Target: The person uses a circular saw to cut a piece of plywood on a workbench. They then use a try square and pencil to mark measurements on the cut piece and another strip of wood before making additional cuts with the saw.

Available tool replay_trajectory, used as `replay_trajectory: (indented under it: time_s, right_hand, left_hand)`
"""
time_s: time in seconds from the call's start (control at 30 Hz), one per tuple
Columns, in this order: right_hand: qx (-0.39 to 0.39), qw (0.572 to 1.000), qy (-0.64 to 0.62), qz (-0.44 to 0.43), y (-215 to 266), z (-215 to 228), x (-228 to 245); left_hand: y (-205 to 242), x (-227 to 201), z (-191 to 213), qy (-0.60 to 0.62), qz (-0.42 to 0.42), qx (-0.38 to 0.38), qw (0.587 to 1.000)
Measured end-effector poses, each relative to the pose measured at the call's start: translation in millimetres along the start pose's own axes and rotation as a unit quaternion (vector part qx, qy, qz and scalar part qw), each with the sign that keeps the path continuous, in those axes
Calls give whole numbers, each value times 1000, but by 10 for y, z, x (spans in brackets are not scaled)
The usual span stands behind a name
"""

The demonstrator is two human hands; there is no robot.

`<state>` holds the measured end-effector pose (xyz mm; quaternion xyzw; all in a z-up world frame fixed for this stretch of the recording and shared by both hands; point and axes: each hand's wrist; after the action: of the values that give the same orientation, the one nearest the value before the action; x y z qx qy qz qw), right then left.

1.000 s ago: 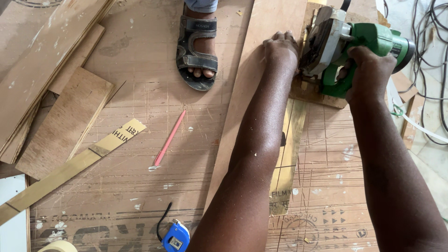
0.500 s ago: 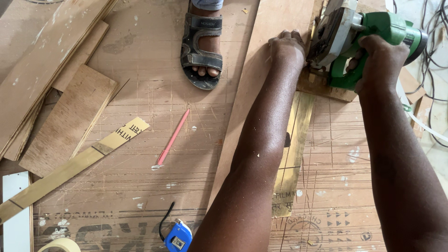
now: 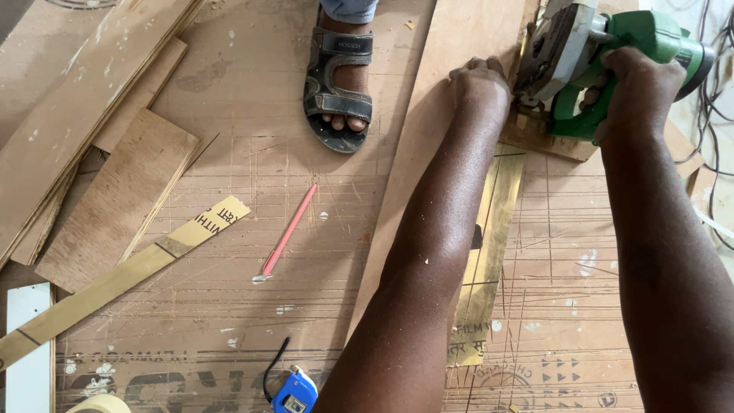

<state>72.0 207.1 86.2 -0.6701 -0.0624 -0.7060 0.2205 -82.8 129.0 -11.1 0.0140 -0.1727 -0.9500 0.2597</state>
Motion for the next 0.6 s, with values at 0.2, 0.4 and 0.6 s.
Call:
replay_trajectory:
  time_s: [0.2, 0.4, 0.6]
  right_hand:
    - [15, 1000, 12, 21, -47, 9, -36]
    - [33, 999, -11, 11, -57, -21, 11]
    - [27, 1000, -12, 2, -131, -11, -42]
  left_hand:
    - [-14, 0, 27, 4, -2, -3, 1000]
    - [-46, 23, 63, 6, -1, -4, 1000]
    - [-288, -35, -125, 4, -3, 10, 1000]
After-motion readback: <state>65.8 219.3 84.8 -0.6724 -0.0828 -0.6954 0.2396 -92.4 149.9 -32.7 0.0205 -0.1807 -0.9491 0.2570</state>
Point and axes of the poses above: each hand's wrist, its own y-axis away from the middle knuckle, its own z-axis out of the back of the hand, x = y × z, and after that the axes turned 9 degrees about z, right-handed
